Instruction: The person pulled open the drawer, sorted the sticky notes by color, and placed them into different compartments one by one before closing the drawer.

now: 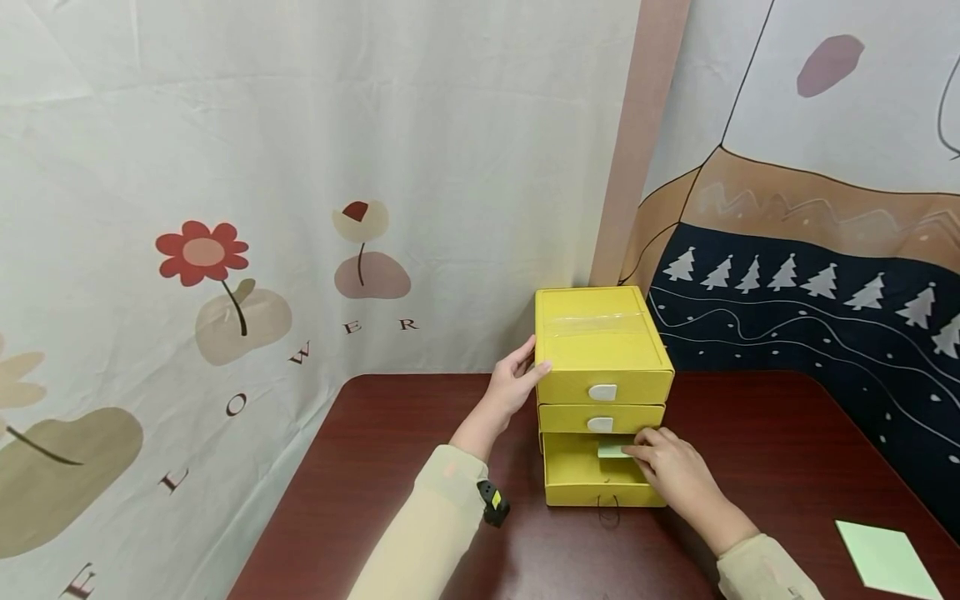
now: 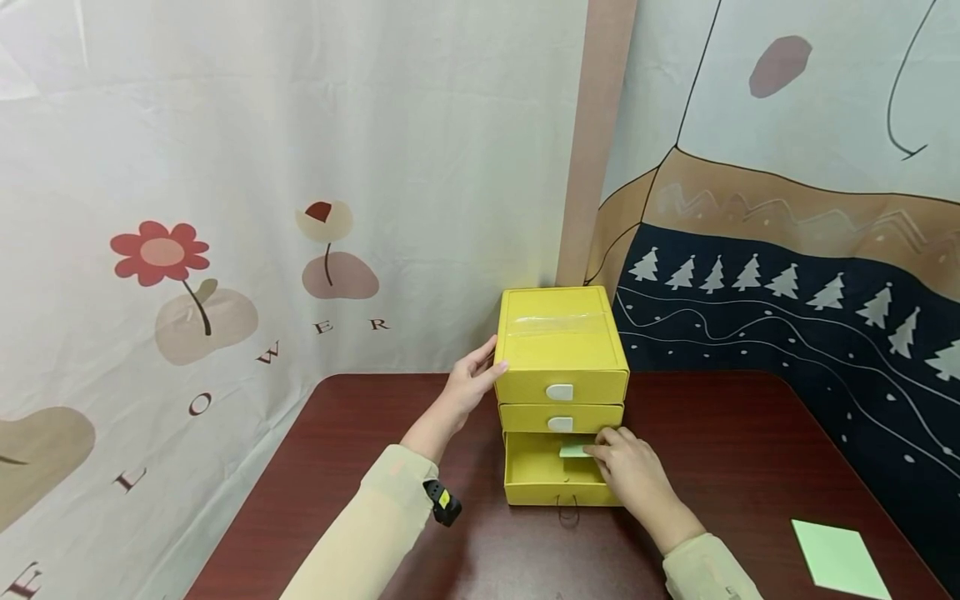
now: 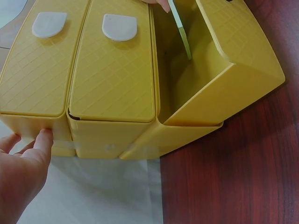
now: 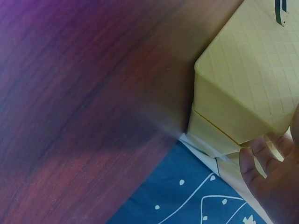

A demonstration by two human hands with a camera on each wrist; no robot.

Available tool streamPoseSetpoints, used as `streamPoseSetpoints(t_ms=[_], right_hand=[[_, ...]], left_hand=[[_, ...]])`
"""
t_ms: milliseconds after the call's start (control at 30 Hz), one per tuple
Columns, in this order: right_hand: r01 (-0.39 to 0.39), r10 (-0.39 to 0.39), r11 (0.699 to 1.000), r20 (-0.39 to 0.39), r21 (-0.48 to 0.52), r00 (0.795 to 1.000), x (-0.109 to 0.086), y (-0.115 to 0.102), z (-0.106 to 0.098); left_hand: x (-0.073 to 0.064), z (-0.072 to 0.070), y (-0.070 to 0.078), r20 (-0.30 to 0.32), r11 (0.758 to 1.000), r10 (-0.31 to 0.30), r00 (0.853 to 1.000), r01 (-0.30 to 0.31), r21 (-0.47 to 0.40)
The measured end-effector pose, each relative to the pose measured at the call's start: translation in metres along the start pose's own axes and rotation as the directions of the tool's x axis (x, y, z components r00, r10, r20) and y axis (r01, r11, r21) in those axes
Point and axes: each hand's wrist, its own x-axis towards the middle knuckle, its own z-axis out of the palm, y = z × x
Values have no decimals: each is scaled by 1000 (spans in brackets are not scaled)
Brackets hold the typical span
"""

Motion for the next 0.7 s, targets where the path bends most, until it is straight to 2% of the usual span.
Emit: streamPoseSetpoints(t_ms=[67,167,333,700], right_hand=[[-10,10,1000,19,-6,1000,0,-1,-1],[-12,12,1000,26,-9,1000,1,-1,-2],[-6,6,1000,-8,4,1000,0,0,-2],[-35,35,999,10,13,999,1,-2,-2]], left_hand=[[0,0,1,0,1000,-22,1000,22,-11],[-4,-1,11,13,999,-33,999,34,-20],[-14,1,29,35,999,-37,999,38,-11],[-14,1,29,35,999,-44,998,44,-17]])
